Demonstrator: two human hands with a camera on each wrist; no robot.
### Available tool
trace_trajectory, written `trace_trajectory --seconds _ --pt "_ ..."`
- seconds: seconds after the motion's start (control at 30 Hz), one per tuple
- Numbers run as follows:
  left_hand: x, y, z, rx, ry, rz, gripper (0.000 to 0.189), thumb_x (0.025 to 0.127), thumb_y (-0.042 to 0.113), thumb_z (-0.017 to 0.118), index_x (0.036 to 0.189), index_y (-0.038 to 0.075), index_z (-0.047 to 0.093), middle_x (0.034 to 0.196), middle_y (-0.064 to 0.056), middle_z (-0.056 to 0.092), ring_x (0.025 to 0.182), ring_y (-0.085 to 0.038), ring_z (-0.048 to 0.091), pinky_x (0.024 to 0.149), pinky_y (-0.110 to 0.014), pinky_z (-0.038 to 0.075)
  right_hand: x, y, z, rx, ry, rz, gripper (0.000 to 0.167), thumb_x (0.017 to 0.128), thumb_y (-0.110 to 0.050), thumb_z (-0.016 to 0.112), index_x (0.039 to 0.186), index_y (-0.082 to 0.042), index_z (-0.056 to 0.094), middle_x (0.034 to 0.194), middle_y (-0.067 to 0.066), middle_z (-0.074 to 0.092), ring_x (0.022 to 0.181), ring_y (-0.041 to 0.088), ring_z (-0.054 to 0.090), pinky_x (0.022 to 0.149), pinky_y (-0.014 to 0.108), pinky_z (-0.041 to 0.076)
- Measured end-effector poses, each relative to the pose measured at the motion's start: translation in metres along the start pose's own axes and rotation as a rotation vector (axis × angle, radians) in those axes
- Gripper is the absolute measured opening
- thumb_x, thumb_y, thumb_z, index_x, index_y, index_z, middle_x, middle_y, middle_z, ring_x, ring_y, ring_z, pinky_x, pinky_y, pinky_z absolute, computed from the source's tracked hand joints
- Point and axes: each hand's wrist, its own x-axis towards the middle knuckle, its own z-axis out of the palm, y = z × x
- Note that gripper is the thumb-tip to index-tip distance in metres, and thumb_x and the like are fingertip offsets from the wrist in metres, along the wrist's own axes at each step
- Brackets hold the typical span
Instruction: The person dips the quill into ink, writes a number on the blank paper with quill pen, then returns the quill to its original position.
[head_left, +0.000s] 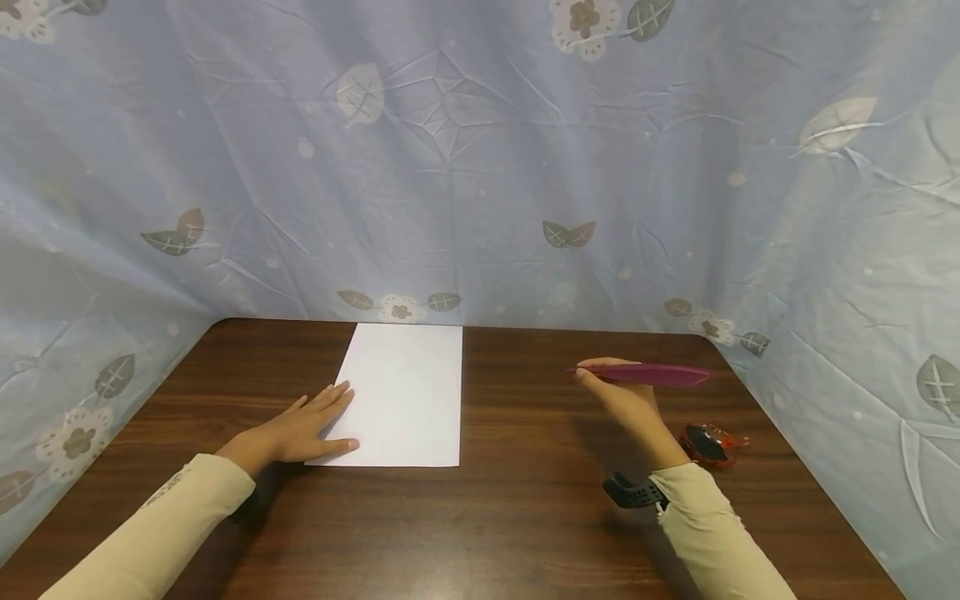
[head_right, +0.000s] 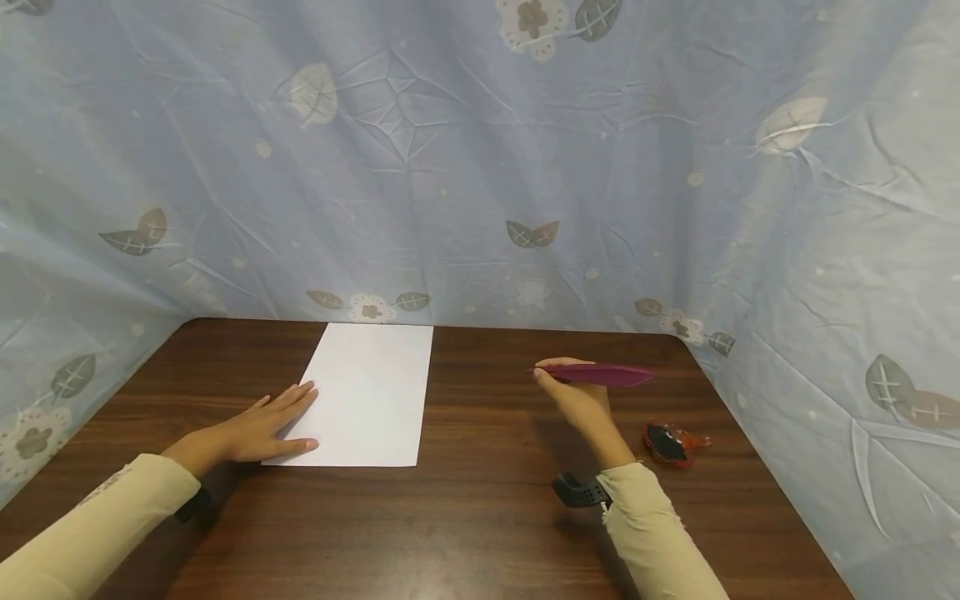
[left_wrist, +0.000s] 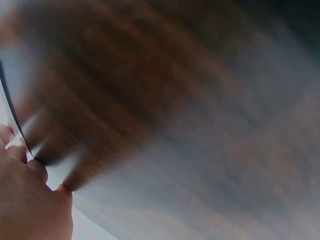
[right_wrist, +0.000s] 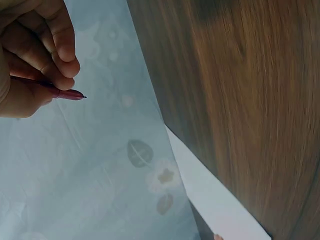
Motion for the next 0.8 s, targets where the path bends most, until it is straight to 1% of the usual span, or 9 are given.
trace_trajectory --seconds 0.1,0.17,0.33,0.53,0.73,0.8 --pt "0.0 0.0 0.0 -0.01 0.012 0.011 0.091 0.088 0.056 0.059 0.15 -0.001 0.023 0.157 -0.023 0.015 0.142 -0.047 0.013 0.108 -0.069 0.008 0.004 -0.005 0.013 0.052 -0.001 0.006 0.025 0.087 -0.021 0.071 0.104 -0.002 0.073 0.098 0.011 0.073 0.08 0.002 0.064 0.067 0.019 0.05" --pt "0.001 0.0 0.0 -0.015 0.017 0.018 0.091 0.088 0.055 0.059 0.15 -0.002 0.024 0.157 -0.023 0.016 0.142 -0.048 0.013 0.107 -0.07 0.008 0.006 -0.008 0.022 0.112 -0.009 0.018 0.026 0.087 -0.019 0.072 0.105 -0.001 0.072 0.098 0.012 0.073 0.079 0.002 0.065 0.068 0.019 0.051" --pt "0.001 -0.003 0.002 -0.008 0.007 0.014 0.093 0.088 0.057 0.058 0.15 -0.001 0.022 0.158 -0.022 0.014 0.143 -0.047 0.012 0.108 -0.069 0.008 0.009 -0.015 0.044 0.208 -0.024 0.046 0.027 0.085 -0.018 0.073 0.106 0.0 0.071 0.097 0.01 0.073 0.08 0.005 0.067 0.071 0.02 0.052" --pt "0.001 -0.004 0.004 -0.006 0.012 0.017 0.092 0.088 0.058 0.057 0.151 -0.001 0.022 0.158 -0.021 0.014 0.143 -0.045 0.012 0.108 -0.069 0.008 0.013 -0.02 0.069 0.223 -0.019 0.056 0.023 0.084 -0.017 0.074 0.102 -0.004 0.073 0.096 0.008 0.073 0.08 0.009 0.066 0.07 0.022 0.052" --pt "0.0 -0.002 0.003 -0.009 0.017 0.018 0.091 0.088 0.056 0.058 0.15 -0.001 0.023 0.158 -0.022 0.015 0.143 -0.046 0.013 0.108 -0.069 0.009 0.015 -0.025 0.091 0.179 -0.002 0.079 0.022 0.083 -0.022 0.075 0.101 -0.009 0.075 0.096 0.002 0.073 0.082 0.01 0.064 0.072 0.025 0.051" --pt "-0.001 -0.001 0.002 -0.008 0.021 0.02 0.091 0.088 0.055 0.059 0.15 -0.002 0.024 0.157 -0.022 0.015 0.142 -0.046 0.013 0.108 -0.069 0.009 0.016 -0.027 0.098 0.205 -0.003 0.082 0.022 0.083 -0.02 0.075 0.101 -0.008 0.075 0.095 0.002 0.074 0.082 0.01 0.066 0.072 0.025 0.052"
